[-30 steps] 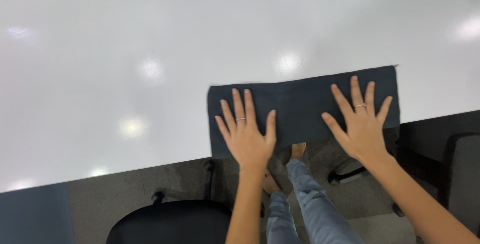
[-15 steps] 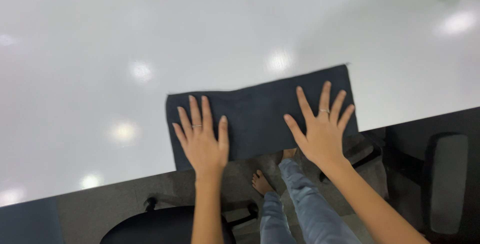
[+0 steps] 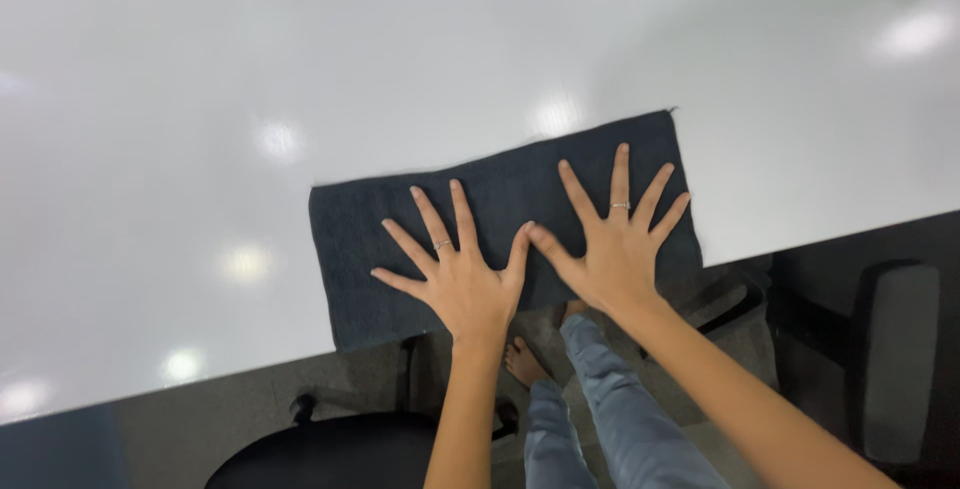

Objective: The person wipes a white desk surface with a black cloth and sprays liquid from a green bottle.

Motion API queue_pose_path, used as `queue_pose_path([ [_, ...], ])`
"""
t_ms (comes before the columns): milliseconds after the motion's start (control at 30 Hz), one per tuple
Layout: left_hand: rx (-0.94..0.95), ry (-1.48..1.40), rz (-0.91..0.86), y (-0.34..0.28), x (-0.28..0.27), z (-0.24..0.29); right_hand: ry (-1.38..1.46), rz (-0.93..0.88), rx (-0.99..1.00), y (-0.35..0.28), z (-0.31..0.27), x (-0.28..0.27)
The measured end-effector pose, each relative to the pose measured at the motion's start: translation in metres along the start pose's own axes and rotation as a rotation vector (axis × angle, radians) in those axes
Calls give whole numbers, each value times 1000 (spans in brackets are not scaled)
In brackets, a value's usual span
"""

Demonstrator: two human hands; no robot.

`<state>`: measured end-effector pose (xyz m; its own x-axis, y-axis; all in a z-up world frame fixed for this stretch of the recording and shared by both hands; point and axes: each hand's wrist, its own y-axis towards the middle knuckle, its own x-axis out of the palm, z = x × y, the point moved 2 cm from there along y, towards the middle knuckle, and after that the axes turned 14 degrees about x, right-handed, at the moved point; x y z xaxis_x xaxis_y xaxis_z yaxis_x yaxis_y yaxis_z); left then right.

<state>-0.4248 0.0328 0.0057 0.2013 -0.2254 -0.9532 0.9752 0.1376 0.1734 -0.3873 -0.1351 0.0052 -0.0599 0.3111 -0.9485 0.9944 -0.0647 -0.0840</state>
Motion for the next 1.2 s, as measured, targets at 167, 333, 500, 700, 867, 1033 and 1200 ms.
queue_pose_path([
  [167,-21,40,-8,14,4,-4,-50,19,32,13,-7,4],
  [333,-21,47,-22,43,5,-7,-58,14,33,40,-17,5],
  [500,-32,31,-31,83,12,-12,-73,19,36,75,-30,5],
  [700,-19,18,-42,138,21,-15,-45,50,31,124,-47,4],
  [867,-35,19,-75,186,29,-17,-38,65,26,168,-62,4],
  [1033,-66,36,-91,222,35,-19,-39,74,-7,208,-80,4],
  [1200,-90,44,-54,251,41,-25,-36,80,-1,238,-98,5],
])
